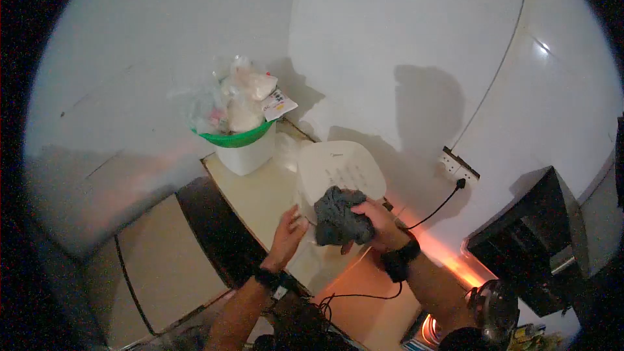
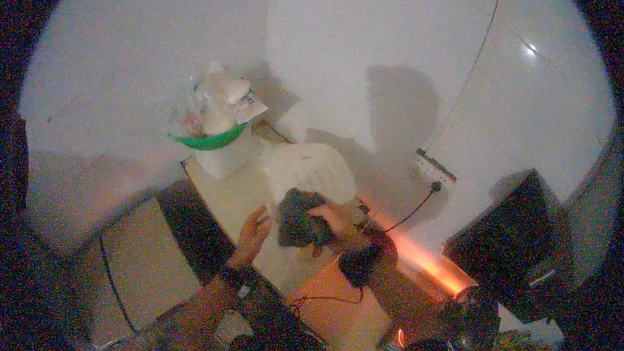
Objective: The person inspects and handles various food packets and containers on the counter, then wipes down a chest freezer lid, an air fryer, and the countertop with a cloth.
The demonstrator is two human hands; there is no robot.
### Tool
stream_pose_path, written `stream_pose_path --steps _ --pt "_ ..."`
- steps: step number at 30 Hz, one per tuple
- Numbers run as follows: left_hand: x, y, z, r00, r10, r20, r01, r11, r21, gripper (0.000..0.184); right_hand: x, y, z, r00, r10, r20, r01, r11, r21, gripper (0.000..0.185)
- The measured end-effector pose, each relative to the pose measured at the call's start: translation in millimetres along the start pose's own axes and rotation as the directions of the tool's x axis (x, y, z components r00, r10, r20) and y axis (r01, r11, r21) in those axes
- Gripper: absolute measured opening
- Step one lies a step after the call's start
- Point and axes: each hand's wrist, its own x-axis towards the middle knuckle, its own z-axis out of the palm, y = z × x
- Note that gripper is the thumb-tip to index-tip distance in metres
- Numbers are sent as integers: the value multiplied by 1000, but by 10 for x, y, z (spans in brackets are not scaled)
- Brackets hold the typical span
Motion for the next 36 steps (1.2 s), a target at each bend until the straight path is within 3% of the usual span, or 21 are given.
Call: stream_pose_path --steps 1,2,3,4,6,7,9,13,15,16,17,18,19,20,22,23,24,26,30,33,36 --pt "-129 31 -44 985 -67 162 115 945 -308 56 111 267 -133 1000 -5 8 6 994 -110 41" --pt "-284 97 -101 941 -84 329 266 785 -559 54 160 491 -168 987 -127 97 152 936 -318 38" --pt "-389 268 -139 906 -211 367 396 727 -561 44 169 598 -57 950 -250 187 311 804 -507 36" --pt "-421 270 -242 907 -222 358 399 723 -564 44 177 697 55 892 -364 270 448 626 -638 35" --pt "-456 273 -445 906 -232 354 332 909 -254 31 7 527 324 967 -253 27 234 843 -484 32" --pt "-451 310 -539 909 -232 347 332 905 -265 31 -24 394 387 969 -245 34 229 841 -491 32" --pt "-166 483 -554 955 -218 203 271 918 -289 22 10 -21 222 985 19 -171 -59 971 -232 36" --pt "567 476 -592 977 -173 124 195 961 -195 25 462 -365 -20 932 -251 -262 130 906 -403 35" --pt "996 211 -503 989 140 35 -145 956 256 35 685 -386 -290 882 -303 -360 26 795 -606 42" --pt "1018 163 -406 988 149 43 -155 954 256 35 744 -244 -524 877 -312 -365 31 795 -605 42" --pt "1052 137 -287 982 191 -8 -171 898 405 42 818 -75 -792 815 -535 -222 -17 361 -932 48" --pt "1078 145 -164 969 243 -50 -177 819 546 48 856 -8 -944 759 -651 9 -132 -167 -977 54" --pt "1077 183 19 993 112 -23 -87 874 477 71 690 -108 -638 788 -570 -233 -338 -85 -937 64" --pt "1102 195 182 993 120 -18 -97 871 481 71 707 -27 -795 782 -578 -234 -339 -79 -938 64" --pt "1157 115 485 999 -18 -36 25 976 214 95 798 399 -1438 707 -642 -298 -328 77 -942 57" --pt "1123 280 562 993 -99 -57 110 959 262 107 841 561 -1798 707 -637 -307 -333 84 -939 57" --pt "1230 294 595 994 -101 -49 110 956 270 107 905 702 -2161 822 -452 -348 -189 359 -914 57" --pt "1564 197 593 981 -183 -58 192 912 362 106 1033 1094 -2598 911 -264 -317 -85 632 -770 58" --pt "2086 41 352 989 -145 30 122 914 387 92 571 840 -1323 825 -450 -341 -48 547 -836 65" --pt "2056 109 215 989 -138 57 104 911 400 81 334 546 -737 799 -422 -429 -78 635 -769 68" --pt "1471 216 320 998 -10 -65 44 837 546 71 230 352 -566 817 -341 -465 -102 708 -699 71"
